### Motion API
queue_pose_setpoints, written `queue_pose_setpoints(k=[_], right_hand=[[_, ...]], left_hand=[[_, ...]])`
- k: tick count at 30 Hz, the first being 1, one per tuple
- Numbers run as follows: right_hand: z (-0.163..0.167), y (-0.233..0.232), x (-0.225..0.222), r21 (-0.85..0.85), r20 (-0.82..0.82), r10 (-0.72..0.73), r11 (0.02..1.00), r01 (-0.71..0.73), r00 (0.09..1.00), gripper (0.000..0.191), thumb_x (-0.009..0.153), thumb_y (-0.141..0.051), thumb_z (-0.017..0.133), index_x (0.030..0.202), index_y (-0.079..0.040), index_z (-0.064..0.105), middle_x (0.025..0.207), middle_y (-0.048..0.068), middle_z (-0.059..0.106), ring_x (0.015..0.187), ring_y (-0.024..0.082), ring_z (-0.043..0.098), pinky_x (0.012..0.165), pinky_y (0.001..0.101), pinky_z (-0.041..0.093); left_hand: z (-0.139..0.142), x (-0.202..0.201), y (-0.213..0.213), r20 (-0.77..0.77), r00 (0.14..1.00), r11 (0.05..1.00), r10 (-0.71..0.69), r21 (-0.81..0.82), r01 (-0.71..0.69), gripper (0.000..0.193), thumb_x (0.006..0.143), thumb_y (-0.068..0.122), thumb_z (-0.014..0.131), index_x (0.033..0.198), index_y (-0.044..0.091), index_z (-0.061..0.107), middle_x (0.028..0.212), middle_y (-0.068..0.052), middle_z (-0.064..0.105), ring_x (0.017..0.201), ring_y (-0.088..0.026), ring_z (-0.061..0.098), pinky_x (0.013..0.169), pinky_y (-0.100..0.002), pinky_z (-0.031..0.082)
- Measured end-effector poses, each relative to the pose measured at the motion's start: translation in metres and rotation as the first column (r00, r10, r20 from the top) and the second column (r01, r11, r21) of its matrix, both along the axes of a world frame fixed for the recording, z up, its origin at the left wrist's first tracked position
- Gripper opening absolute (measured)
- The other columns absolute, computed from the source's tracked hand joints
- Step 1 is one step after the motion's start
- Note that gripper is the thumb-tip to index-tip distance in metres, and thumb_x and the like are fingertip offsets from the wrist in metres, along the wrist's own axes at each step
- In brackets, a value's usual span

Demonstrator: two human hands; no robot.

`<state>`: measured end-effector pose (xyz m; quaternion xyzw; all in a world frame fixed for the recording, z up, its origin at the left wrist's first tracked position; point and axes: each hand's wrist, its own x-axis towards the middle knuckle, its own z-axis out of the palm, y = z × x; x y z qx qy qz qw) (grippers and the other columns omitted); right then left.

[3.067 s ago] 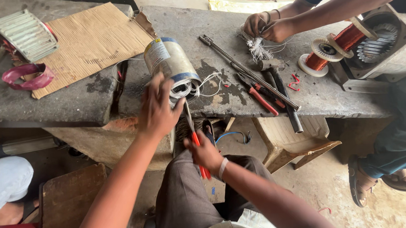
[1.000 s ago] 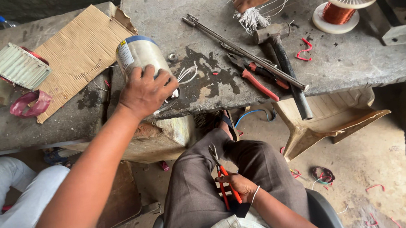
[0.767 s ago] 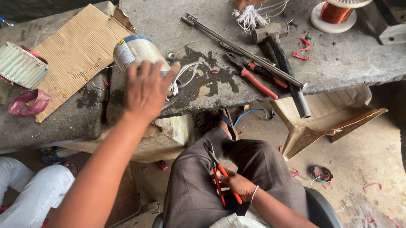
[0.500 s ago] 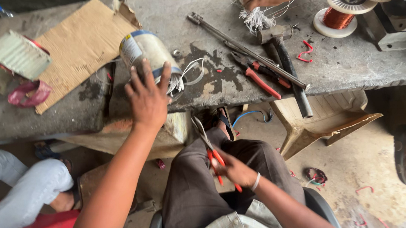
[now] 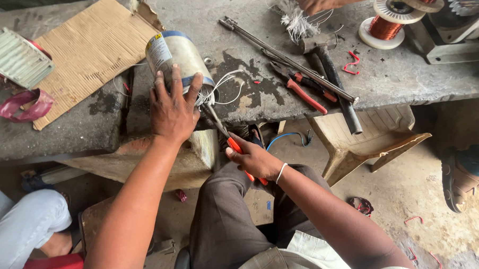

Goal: The person holds a bundle of white insulated wires and uses pliers to strip the insulation from the ends. They repeatedly pull the wires from a cylindrical container, cut the insulation, and place the stripped ends back into the container.

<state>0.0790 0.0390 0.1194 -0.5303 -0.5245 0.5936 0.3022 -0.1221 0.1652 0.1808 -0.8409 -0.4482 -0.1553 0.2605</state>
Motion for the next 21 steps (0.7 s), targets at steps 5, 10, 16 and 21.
queue_pose_setpoints(k=[5, 10, 16, 21], right_hand=[[0.013, -0.001, -0.004, -0.012, -0.013, 0.014, 1.0, -0.014, 1.0, 0.074, 0.097, -0.043, 0.058, 0.162, -0.022, 0.028, 0.121, 0.005, 0.061, 0.105, 0.012, 0.058, 0.086, 0.0314, 0.056], [0.016, 0.007, -0.014, 0.202, 0.422, 0.023, 0.972, -0.118, 0.907, 0.078, 0.103, -0.039, 0.056, 0.163, -0.004, 0.02, 0.12, 0.03, 0.063, 0.108, 0.038, 0.063, 0.094, 0.0427, 0.051], [0.001, 0.022, -0.035, 0.334, 0.653, -0.13, 0.934, -0.13, 0.746, 0.084, 0.099, -0.033, 0.062, 0.157, 0.006, 0.015, 0.127, 0.036, 0.057, 0.123, 0.049, 0.052, 0.115, 0.051, 0.03], [-0.013, 0.014, -0.038, 0.471, 0.542, -0.305, 0.882, 0.017, 0.783, 0.073, 0.097, -0.033, 0.065, 0.148, 0.005, 0.029, 0.116, 0.035, 0.062, 0.112, 0.051, 0.057, 0.098, 0.0515, 0.045]], left_hand=[[0.0, -0.003, 0.003, -0.027, 1.0, 1.0, -0.013, -0.014, 0.012, 0.11, 0.079, 0.035, 0.083, 0.165, 0.029, 0.016, 0.16, -0.028, 0.029, 0.134, -0.057, 0.041, 0.1, -0.066, 0.045], [-0.003, -0.002, 0.005, -0.063, 0.998, 0.999, 0.028, -0.015, -0.029, 0.103, 0.082, 0.029, 0.077, 0.165, 0.027, 0.015, 0.162, -0.027, 0.028, 0.134, -0.056, 0.041, 0.106, -0.063, 0.045], [-0.004, -0.001, 0.004, -0.014, 1.0, 1.0, -0.009, -0.001, 0.009, 0.079, 0.099, 0.021, 0.057, 0.166, 0.019, 0.016, 0.161, -0.03, 0.028, 0.132, -0.057, 0.041, 0.105, -0.064, 0.044], [0.003, -0.002, -0.005, 0.068, 0.997, 1.0, -0.018, -0.012, 0.019, 0.073, 0.095, 0.017, 0.06, 0.162, 0.018, 0.029, 0.162, -0.023, 0.03, 0.136, -0.052, 0.042, 0.105, -0.061, 0.044]])
